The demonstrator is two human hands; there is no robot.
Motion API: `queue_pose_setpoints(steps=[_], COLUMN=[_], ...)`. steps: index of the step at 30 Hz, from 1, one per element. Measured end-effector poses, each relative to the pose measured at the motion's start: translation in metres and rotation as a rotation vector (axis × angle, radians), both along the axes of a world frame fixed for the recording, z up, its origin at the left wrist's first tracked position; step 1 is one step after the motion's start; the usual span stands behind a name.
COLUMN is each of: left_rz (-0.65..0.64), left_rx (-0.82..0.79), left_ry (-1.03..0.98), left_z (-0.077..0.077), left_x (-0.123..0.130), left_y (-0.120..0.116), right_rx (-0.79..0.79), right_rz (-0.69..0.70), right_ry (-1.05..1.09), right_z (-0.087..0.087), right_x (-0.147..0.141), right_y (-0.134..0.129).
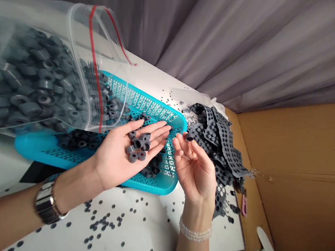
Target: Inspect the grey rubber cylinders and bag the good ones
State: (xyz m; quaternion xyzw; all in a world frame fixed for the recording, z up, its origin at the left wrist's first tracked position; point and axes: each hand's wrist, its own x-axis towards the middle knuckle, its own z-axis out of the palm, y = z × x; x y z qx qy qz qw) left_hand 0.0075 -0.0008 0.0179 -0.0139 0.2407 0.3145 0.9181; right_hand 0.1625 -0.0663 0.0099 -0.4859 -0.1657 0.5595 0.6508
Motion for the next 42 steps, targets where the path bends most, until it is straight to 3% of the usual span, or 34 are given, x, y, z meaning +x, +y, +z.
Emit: queue_pose_setpoints(steps=[10,12,17,21,26,33,42], left_rz=[-0.044,-0.071,-0.118,-0.171,-0.149,-0.171,-0.146], left_rx=[0.028,0.007,-0.057,-0.08,-0.089,-0.06,-0.054], left_ry=[-0.077,-0.076,-0.014,0.015,0.023,-0.013,0.008], left_z=[-0.004,-0.003,0.0,0.001,0.001,-0.001,-0.001], left_x=[-0.001,0.0,0.002,0.003,0.004,0.003,0.003], left_y=[-0.001,-0.002,-0.002,-0.003,-0.003,-0.004,-0.003], right_rx=[0.034,0.042,0.097,0.105,0.095,0.096,0.099], right_rz=[0.076,0.094,0.144,0.244,0.159,0.264,0.302], right_ry=[-0.068,-0.249,-0.955,-1.085,-0.911,-0.105,0.12], right_z=[0.005,0.005,0.003,0.002,0.004,0.005,0.001], right_x=[-0.01,-0.016,-0.026,-0.025,-0.02,-0.007,0.001], right_y=[0.002,0.0,-0.007,-0.01,-0.009,-0.003,-0.001])
